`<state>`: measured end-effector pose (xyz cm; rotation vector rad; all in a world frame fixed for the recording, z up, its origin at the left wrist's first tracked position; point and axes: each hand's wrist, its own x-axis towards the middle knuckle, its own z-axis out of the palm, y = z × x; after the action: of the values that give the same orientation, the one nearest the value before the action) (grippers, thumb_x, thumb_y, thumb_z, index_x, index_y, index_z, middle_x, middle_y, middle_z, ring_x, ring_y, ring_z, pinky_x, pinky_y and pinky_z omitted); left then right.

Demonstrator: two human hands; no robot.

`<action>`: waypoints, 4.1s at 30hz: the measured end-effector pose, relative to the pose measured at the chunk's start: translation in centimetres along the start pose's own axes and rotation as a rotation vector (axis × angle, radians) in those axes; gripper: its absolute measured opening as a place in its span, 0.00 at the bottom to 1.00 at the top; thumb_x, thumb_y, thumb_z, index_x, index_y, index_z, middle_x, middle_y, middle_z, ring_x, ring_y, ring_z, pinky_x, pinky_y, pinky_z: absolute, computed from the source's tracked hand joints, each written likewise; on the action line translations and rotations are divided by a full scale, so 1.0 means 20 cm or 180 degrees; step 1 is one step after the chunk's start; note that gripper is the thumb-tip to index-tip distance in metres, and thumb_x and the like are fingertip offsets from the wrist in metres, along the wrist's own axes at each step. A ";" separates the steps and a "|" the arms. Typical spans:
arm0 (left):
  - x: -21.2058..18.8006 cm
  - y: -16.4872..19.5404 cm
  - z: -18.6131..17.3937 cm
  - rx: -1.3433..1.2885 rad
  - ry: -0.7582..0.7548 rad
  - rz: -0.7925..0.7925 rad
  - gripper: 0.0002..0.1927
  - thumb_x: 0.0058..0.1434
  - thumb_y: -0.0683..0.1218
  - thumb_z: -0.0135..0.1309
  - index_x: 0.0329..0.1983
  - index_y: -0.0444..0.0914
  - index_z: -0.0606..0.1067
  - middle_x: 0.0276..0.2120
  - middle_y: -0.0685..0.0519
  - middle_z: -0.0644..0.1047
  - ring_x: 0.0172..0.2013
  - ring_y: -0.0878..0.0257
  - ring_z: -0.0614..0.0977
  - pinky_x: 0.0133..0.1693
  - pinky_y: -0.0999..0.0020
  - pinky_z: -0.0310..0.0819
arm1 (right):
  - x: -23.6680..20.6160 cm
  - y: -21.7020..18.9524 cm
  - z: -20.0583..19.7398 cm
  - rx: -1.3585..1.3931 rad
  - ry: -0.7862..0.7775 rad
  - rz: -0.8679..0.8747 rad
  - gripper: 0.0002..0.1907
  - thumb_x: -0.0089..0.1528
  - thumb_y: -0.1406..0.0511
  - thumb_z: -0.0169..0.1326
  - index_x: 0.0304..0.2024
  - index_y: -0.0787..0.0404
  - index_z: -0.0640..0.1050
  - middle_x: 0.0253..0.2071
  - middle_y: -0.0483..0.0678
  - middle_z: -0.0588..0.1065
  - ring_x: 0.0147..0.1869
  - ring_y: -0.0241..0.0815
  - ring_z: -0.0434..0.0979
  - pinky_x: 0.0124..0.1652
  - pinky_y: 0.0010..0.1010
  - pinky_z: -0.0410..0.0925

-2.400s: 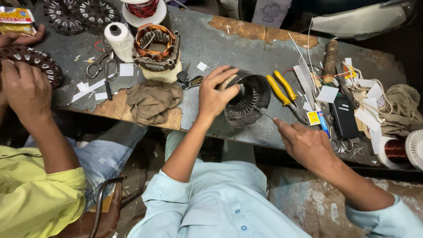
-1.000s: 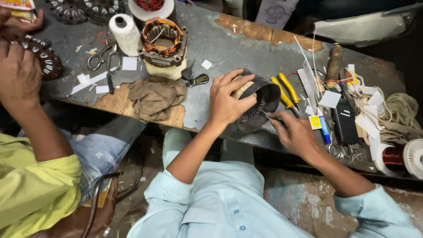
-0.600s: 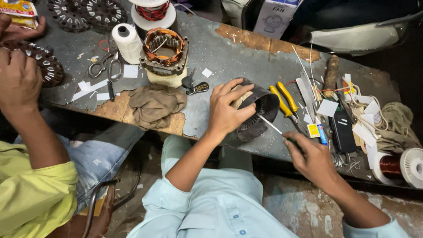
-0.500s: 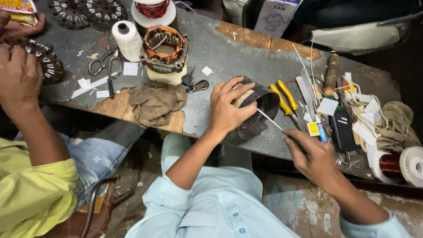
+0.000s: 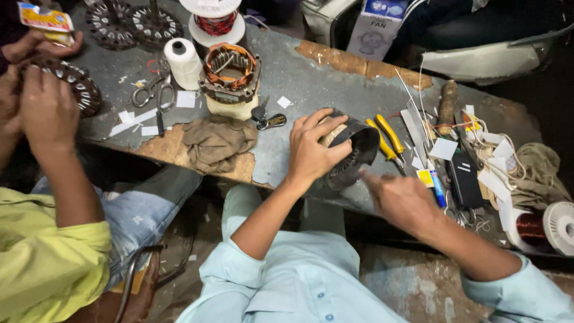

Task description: The person uses a screwdriver to scrape and clean the interior slots of a cylindrical motor stator. They then use pliers to adjust the stator and wipe the work area with a cloth. The task is performed at a cluttered workbench with various tools and motor parts visible.

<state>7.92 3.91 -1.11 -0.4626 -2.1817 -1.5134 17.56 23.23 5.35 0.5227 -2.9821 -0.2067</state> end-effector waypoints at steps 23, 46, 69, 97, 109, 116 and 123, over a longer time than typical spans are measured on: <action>-0.07 -0.27 -0.11 -0.1121 0.0075 -0.0653 0.25 0.52 0.45 0.60 0.55 0.38 0.80 0.61 0.43 0.77 0.62 0.52 0.77 0.64 0.61 0.66 | -0.23 -0.09 0.09 0.0536 0.0214 0.0696 0.17 0.61 0.60 0.56 0.53 0.42 0.81 0.28 0.50 0.78 0.26 0.57 0.79 0.26 0.46 0.72; -0.03 -0.25 -0.06 -0.1268 -0.0229 -0.0618 0.25 0.49 0.46 0.63 0.53 0.39 0.82 0.60 0.44 0.77 0.60 0.52 0.78 0.62 0.60 0.69 | -0.13 -0.22 0.32 0.1183 0.1555 0.0866 0.06 0.59 0.62 0.61 0.39 0.52 0.83 0.32 0.49 0.81 0.32 0.49 0.81 0.30 0.39 0.71; 0.00 -0.29 -0.09 -0.1035 -0.0083 -0.0626 0.25 0.52 0.46 0.58 0.55 0.38 0.80 0.59 0.43 0.78 0.62 0.53 0.77 0.65 0.64 0.65 | -0.06 -0.19 0.57 0.6490 0.3000 -0.0243 0.23 0.68 0.68 0.45 0.17 0.60 0.61 0.16 0.44 0.59 0.26 0.40 0.61 0.43 0.42 0.61; 0.05 -0.28 -0.11 -0.1096 -0.0346 -0.0886 0.26 0.52 0.45 0.57 0.56 0.35 0.80 0.60 0.42 0.77 0.64 0.52 0.76 0.67 0.62 0.64 | -0.17 -0.26 0.57 0.5885 0.3619 -0.0117 0.17 0.57 0.68 0.48 0.17 0.60 0.58 0.15 0.47 0.60 0.24 0.40 0.60 0.40 0.46 0.63; 0.01 -0.23 -0.10 -0.1131 -0.0290 -0.0882 0.26 0.51 0.44 0.58 0.56 0.38 0.80 0.61 0.43 0.76 0.62 0.53 0.77 0.64 0.63 0.68 | -0.12 -0.18 0.63 0.6266 0.3688 -0.0340 0.17 0.59 0.68 0.47 0.18 0.56 0.56 0.15 0.43 0.57 0.20 0.36 0.56 0.36 0.39 0.61; 0.03 -0.29 -0.11 -0.1157 -0.0167 -0.0830 0.25 0.54 0.44 0.57 0.57 0.38 0.80 0.61 0.44 0.78 0.64 0.53 0.77 0.67 0.63 0.66 | 0.01 -0.14 0.49 0.5672 0.3465 -0.0414 0.18 0.60 0.71 0.46 0.18 0.61 0.56 0.15 0.46 0.57 0.21 0.38 0.56 0.34 0.43 0.62; -0.06 -0.20 -0.09 -0.0781 0.0059 -0.0641 0.26 0.50 0.45 0.60 0.55 0.40 0.81 0.60 0.45 0.78 0.60 0.51 0.78 0.64 0.61 0.68 | 0.09 -0.10 0.38 0.4904 0.2357 -0.0466 0.22 0.64 0.78 0.47 0.18 0.65 0.57 0.19 0.48 0.63 0.26 0.41 0.64 0.35 0.39 0.68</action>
<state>7.23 0.92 -4.35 -0.3105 -2.0889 -1.8979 15.55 21.63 -2.37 0.6434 -1.8107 1.8523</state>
